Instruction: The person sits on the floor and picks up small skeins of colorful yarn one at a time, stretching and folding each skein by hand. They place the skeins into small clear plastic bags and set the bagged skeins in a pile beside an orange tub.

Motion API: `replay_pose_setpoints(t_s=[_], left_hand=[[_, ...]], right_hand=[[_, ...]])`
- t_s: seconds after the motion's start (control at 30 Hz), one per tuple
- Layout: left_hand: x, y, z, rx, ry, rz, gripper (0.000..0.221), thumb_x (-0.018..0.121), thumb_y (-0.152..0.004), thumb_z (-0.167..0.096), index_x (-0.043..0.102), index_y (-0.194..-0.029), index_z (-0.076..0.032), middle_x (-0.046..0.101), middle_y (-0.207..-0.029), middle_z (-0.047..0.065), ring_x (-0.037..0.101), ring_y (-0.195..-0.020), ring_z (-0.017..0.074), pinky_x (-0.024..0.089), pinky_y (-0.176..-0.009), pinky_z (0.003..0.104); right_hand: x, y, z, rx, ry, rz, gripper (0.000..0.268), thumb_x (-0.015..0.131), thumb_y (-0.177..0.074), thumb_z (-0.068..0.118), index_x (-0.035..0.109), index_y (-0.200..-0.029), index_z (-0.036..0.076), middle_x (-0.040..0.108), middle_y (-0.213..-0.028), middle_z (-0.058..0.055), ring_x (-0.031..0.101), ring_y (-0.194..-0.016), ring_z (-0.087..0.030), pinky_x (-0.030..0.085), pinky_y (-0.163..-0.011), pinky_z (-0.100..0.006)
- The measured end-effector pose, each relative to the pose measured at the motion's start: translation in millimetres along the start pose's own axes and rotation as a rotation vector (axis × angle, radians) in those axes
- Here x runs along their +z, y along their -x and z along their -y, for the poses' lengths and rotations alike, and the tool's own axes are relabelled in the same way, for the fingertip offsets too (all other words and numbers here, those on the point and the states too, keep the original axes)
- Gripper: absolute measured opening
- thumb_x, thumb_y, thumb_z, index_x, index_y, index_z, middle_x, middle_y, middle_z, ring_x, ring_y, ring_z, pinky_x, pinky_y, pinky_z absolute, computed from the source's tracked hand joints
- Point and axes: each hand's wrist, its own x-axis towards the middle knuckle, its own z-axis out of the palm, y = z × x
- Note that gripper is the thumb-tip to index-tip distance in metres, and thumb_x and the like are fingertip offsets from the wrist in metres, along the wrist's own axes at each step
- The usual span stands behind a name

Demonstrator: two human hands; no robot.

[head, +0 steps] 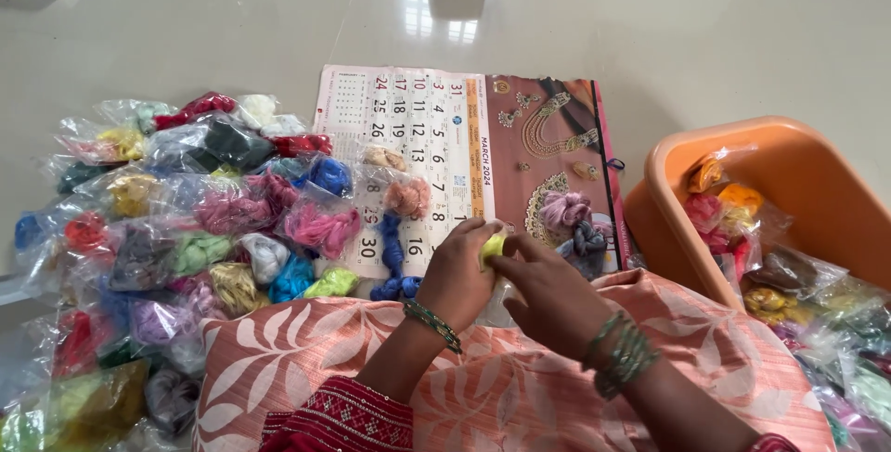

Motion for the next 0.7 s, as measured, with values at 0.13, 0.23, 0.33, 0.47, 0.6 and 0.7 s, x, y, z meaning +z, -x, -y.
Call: replay_pose_setpoints(t_s=[0.13,0.23,0.33,0.47,0.6,0.7], left_hand=[[-7.0,1.5,-14.2,0.044,-0.022,0.123,0.041,0.07,-0.076,0.004,0.067,-0.116,0.004,0.068,-0.117,0.02,0.064,-0.114,0.0387,0.052,-0.099,0.042],[-6.8,5.0,-14.2,-0.002,-0.045,0.102,0.04,0.065,-0.079,0.007,0.065,-0.119,0.004,0.067,-0.12,0.021,0.066,-0.11,0.0377,0.054,-0.097,0.042],[-0.6,12.5,-19.3,-0.029,-0.049,0.214,0.051,0.055,-0.073,0.012,0.067,-0.121,0.001,0.068,-0.119,0.019,0.067,-0.11,0.0362,0.053,-0.099,0.04],[10.7,19.7,-25.5,0.113,-0.034,0.209,0.05,0.056,-0.076,0.011,0.066,-0.124,0.003,0.064,-0.129,0.023,0.063,-0.117,0.0403,0.051,-0.101,0.043],[0.6,15.8,-25.1,0.035,-0.077,0.265,0.048,0.065,-0.075,0.005,0.066,-0.123,0.0,0.063,-0.13,0.021,0.063,-0.115,0.0388,0.051,-0.098,0.042],[1.3,9.3,6.1,-0.126,-0.139,0.273,0.04,0.064,-0.085,0.001,0.067,-0.125,-0.002,0.067,-0.126,0.018,0.066,-0.114,0.0354,0.051,-0.099,0.04]], right_hand=[[12.0,-4.9,0.4,-0.136,0.352,-0.186,0.045,0.069,-0.068,0.012,0.062,-0.112,0.004,0.06,-0.116,-0.014,0.068,-0.098,-0.034,0.057,-0.082,-0.044],[24.6,-5.4,-12.5,0.11,0.218,0.138,0.032,0.061,-0.08,0.001,0.063,-0.113,0.003,0.065,-0.116,-0.014,0.07,-0.089,-0.032,0.059,-0.073,-0.042],[41.9,-0.6,-30.1,0.262,0.157,0.265,0.019,0.061,-0.086,0.008,0.064,-0.103,0.001,0.072,-0.092,-0.016,0.071,-0.085,-0.032,0.058,-0.074,-0.043],[54.3,12.1,-53.6,0.298,0.315,0.427,0.011,0.066,-0.081,0.016,0.072,-0.081,0.007,0.073,-0.086,-0.017,0.072,-0.082,-0.035,0.059,-0.075,-0.044],[28.3,5.9,-32.8,0.324,0.101,0.391,0.014,0.07,-0.084,0.017,0.074,-0.088,0.004,0.074,-0.089,-0.02,0.072,-0.081,-0.036,0.059,-0.075,-0.045],[-8.6,-5.1,-9.0,-0.005,-0.181,0.042,0.027,0.074,-0.081,0.015,0.076,-0.104,0.002,0.078,-0.094,-0.017,0.074,-0.079,-0.029,0.058,-0.069,-0.041]])
